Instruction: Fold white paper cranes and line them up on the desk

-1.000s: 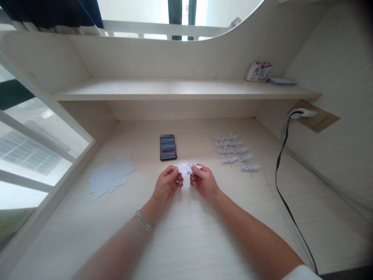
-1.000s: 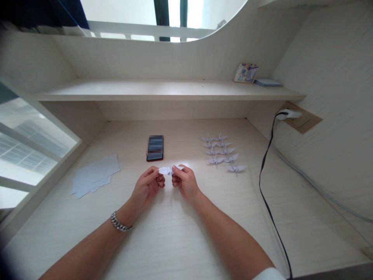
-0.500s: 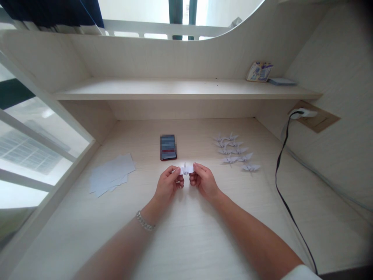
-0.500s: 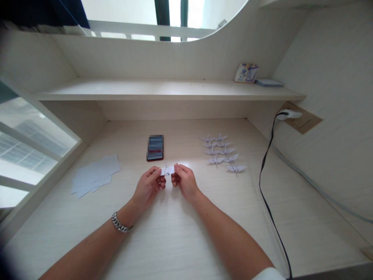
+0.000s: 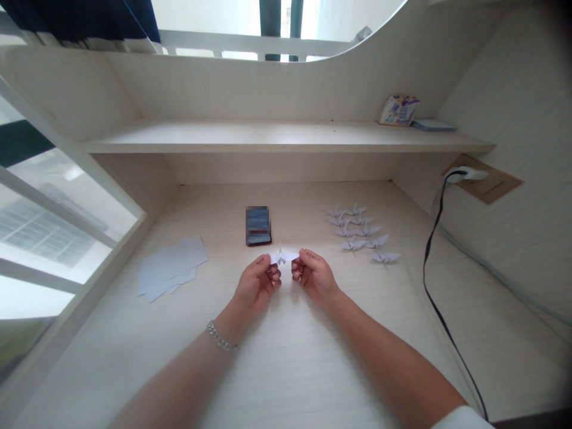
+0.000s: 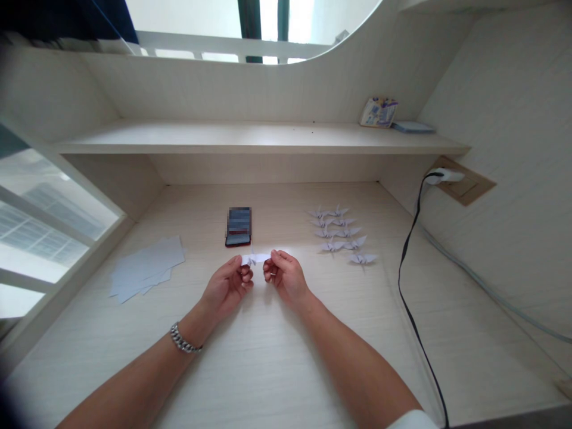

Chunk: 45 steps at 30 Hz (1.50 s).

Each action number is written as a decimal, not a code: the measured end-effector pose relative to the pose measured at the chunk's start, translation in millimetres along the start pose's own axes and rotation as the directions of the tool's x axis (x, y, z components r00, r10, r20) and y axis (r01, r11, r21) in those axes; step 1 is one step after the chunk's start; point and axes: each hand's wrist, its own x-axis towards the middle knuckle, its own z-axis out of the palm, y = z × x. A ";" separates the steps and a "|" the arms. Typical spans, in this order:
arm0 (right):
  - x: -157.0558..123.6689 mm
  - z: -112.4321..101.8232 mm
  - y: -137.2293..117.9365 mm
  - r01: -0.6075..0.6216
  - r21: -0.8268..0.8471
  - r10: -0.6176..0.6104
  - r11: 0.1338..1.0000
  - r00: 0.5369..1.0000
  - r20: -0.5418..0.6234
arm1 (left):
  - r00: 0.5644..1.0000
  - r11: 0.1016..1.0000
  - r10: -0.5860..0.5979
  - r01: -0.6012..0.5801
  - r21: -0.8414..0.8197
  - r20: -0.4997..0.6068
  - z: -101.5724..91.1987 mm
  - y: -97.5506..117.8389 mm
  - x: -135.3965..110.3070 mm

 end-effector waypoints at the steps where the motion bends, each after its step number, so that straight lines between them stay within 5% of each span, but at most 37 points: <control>1: 0.4 -0.4 -0.7 0.000 -0.001 0.000 1.000 1.000 -0.015 | 1.000 1.000 0.003 -0.003 0.002 -0.001 0.1 0.1 0.1; 5: 2.3 -3.1 -2.2 0.041 -0.027 -0.043 0.999 0.995 -0.085 | 0.997 0.997 0.061 -0.059 0.043 -0.044 0.9 -0.5 1.2; 8: 1.5 -3.4 0.7 0.188 -0.194 -0.218 0.963 0.964 -0.149 | 0.989 0.988 0.119 -0.109 0.107 -0.092 2.0 -2.1 2.3; 12: -5.2 1.6 8.1 0.373 -0.604 -0.512 0.704 0.856 -0.068 | 0.975 0.967 0.175 -0.144 0.211 -0.134 3.0 -6.3 2.7; 16: -12.4 8.0 13.1 0.388 -0.790 -0.542 0.474 0.836 0.086 | 0.973 0.937 0.190 -0.140 0.321 -0.131 2.6 -11.0 1.7; 19: -13.1 8.4 12.7 0.373 -0.837 -0.536 0.400 0.836 0.116 | 0.978 0.918 0.179 -0.128 0.376 -0.103 3.0 -12.3 0.5; 31: -1.8 -1.8 7.6 0.268 -0.727 -0.477 0.632 0.874 -0.092 | 0.978 0.851 0.206 -0.162 0.500 -0.034 0.6 -14.3 0.2; 38: 0.4 -4.3 7.2 0.261 -0.704 -0.484 0.660 0.865 -0.132 | 0.962 0.843 0.273 -0.247 0.477 0.016 2.2 -8.9 -4.0; 45: -1.4 -2.4 7.4 0.261 -0.746 -0.494 0.612 0.863 -0.103 | 0.970 0.852 0.243 -0.206 0.481 -0.014 0.7 -8.4 -2.1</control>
